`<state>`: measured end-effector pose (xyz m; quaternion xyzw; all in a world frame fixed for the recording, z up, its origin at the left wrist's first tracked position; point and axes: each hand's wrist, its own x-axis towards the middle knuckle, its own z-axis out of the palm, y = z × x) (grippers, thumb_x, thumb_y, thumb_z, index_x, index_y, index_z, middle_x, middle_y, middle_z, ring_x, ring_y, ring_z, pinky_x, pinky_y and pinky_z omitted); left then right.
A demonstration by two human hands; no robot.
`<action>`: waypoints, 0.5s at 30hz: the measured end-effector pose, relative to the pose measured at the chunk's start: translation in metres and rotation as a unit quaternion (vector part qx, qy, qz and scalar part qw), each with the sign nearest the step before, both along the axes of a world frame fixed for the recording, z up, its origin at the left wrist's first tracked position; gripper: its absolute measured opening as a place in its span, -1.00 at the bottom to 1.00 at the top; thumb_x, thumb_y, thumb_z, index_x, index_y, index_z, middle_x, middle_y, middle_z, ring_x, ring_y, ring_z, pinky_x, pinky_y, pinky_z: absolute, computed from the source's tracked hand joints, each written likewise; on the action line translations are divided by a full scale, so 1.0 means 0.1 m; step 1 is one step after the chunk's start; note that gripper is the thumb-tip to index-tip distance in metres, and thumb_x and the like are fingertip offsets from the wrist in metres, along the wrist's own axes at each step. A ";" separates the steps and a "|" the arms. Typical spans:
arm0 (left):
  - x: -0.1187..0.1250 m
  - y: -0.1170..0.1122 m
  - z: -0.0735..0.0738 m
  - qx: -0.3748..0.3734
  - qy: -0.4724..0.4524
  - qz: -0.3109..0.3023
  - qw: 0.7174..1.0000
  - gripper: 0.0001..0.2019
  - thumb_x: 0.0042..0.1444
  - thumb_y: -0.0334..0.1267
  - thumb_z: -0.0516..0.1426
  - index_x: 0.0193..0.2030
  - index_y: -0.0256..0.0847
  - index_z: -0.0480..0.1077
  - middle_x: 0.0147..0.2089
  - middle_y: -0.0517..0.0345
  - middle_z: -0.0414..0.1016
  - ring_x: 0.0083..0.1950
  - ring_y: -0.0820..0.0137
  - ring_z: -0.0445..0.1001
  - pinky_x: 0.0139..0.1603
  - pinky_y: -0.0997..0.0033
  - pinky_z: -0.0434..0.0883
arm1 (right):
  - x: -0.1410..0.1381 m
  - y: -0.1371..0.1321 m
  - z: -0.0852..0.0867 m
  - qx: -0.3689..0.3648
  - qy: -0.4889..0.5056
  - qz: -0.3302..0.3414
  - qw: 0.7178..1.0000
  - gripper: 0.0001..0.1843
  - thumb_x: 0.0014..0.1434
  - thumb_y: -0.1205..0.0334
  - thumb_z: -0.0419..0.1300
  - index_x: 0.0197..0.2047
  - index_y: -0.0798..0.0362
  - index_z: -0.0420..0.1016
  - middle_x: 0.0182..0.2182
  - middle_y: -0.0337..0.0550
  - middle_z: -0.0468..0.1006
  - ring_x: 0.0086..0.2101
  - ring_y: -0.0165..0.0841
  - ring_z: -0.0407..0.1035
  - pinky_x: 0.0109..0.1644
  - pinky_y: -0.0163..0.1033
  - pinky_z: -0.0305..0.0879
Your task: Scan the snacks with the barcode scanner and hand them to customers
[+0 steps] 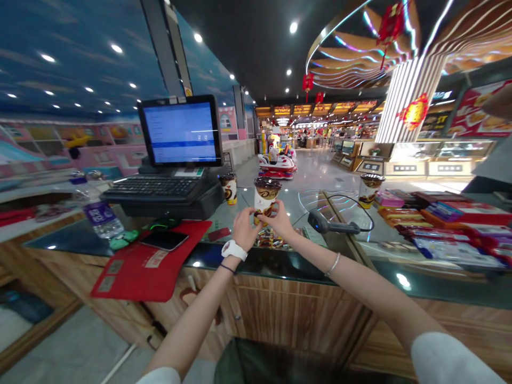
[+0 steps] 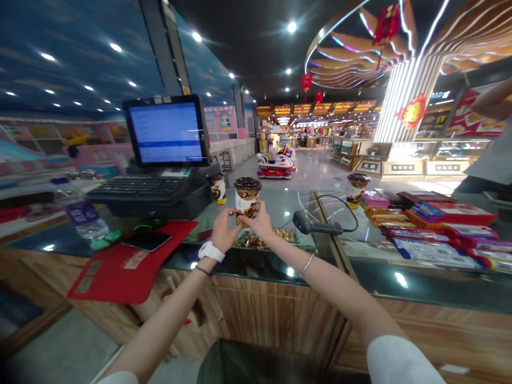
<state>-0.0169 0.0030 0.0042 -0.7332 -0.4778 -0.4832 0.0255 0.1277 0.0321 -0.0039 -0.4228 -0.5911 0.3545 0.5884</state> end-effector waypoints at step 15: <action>-0.60 -0.15 -0.23 -0.095 0.073 0.042 0.992 -0.81 0.12 -0.38 0.13 -0.18 -0.09 0.21 -0.25 0.20 0.56 -0.07 0.23 0.57 0.37 -0.11 0.12 | -0.41 -0.11 -0.32 -0.040 -0.086 0.120 0.988 -0.21 0.06 0.39 0.23 0.30 -0.05 0.00 0.15 0.07 0.45 0.01 -0.21 0.51 0.16 0.08 0.38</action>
